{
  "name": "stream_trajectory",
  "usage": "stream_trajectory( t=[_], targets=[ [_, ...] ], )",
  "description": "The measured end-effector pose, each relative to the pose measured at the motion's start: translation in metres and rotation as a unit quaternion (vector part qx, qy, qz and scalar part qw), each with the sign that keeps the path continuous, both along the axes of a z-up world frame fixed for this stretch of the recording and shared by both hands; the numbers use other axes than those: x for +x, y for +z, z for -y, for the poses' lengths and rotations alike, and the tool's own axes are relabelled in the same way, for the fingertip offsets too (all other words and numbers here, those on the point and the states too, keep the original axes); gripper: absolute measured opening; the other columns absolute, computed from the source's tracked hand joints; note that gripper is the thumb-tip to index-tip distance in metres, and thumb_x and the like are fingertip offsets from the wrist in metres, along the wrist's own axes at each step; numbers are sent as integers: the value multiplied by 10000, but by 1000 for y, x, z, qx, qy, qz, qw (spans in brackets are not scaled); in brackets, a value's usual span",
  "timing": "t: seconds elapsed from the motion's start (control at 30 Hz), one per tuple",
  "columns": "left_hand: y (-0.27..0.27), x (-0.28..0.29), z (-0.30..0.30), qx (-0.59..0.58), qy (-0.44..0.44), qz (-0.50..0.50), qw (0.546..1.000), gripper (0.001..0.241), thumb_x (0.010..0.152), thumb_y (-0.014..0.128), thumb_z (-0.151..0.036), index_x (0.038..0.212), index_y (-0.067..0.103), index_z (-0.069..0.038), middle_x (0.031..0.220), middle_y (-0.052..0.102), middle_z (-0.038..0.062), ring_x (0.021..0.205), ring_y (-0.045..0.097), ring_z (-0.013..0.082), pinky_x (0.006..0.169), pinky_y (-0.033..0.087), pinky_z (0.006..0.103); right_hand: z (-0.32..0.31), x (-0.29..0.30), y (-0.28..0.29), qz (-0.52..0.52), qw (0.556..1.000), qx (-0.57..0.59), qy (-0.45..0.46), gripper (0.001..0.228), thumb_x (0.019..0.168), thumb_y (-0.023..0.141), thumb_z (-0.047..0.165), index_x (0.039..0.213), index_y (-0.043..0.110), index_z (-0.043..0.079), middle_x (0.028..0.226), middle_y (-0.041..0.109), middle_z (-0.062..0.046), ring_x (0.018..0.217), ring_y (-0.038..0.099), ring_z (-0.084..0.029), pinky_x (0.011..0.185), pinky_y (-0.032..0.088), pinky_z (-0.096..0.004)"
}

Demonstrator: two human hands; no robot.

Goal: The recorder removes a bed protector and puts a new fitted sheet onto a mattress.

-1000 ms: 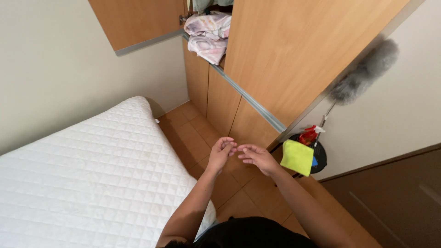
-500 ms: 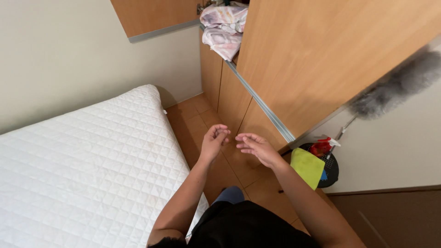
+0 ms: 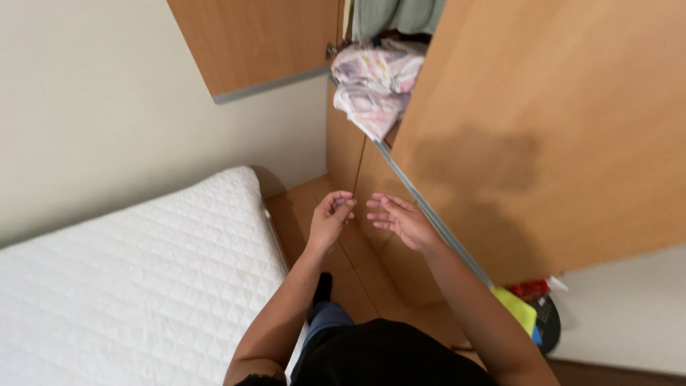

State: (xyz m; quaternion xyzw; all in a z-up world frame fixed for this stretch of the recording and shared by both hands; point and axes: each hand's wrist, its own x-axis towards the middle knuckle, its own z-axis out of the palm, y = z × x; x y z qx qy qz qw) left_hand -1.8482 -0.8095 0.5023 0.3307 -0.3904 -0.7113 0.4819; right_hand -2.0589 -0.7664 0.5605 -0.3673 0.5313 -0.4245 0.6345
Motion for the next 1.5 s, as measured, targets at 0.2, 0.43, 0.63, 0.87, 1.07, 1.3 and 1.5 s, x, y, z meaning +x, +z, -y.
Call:
stream_trajectory(
  t=[0.2,0.43,0.63,0.87,1.07,1.3,1.5],
  targets=[
    [-7,5,151,-5,-24,59,998,266,986,660,-160,1234,651,-64,1032,694,-28,806,621,69,664,469,213,167,1,-38,66,992,37,-96,449,1047,495,309,1442,494,96,1300,665,-135,1089,680,-255,925,557,-409],
    [-15,-16,287,-21,-41,33,998,286,979,672,-160,1244,672,-51,1045,709,-8,806,618,72,666,468,223,294,-25,-70,129,978,-6,-165,369,1019,569,280,1348,590,115,1247,678,-89,1021,668,-235,870,555,-402],
    [-15,-38,337,-51,-60,86,993,291,990,653,-203,1233,687,-44,1046,721,12,815,649,94,698,507,245,346,-66,-103,159,947,44,-275,300,999,638,318,1213,605,111,1175,684,-82,1004,678,-270,858,560,-402],
    [-26,-55,370,-69,-47,119,989,358,960,672,-214,1273,685,-40,1025,730,31,825,668,110,696,519,276,409,-120,-173,216,915,75,-331,350,981,695,379,1162,543,121,1099,639,-83,953,656,-279,825,572,-393],
    [-51,-63,394,-80,-39,150,985,397,931,706,-191,1293,676,-31,1112,735,71,840,688,133,738,544,291,448,-118,-197,206,900,106,-369,574,861,762,499,1231,500,147,1003,595,-87,861,648,-268,710,553,-359],
    [-93,-97,478,-105,-12,155,982,596,858,756,-177,1398,562,-15,1241,662,112,834,668,179,686,567,341,505,-131,-192,211,887,132,-389,817,779,802,630,1307,511,78,994,601,-189,804,636,-256,610,558,-345],
    [-174,-132,543,-374,143,213,891,876,785,860,-123,1524,401,-29,1251,640,262,1075,667,344,827,579,414,536,-124,-173,215,840,166,-470,630,811,844,539,1132,622,44,934,677,-157,753,645,-233,578,572,-300]
  ],
)
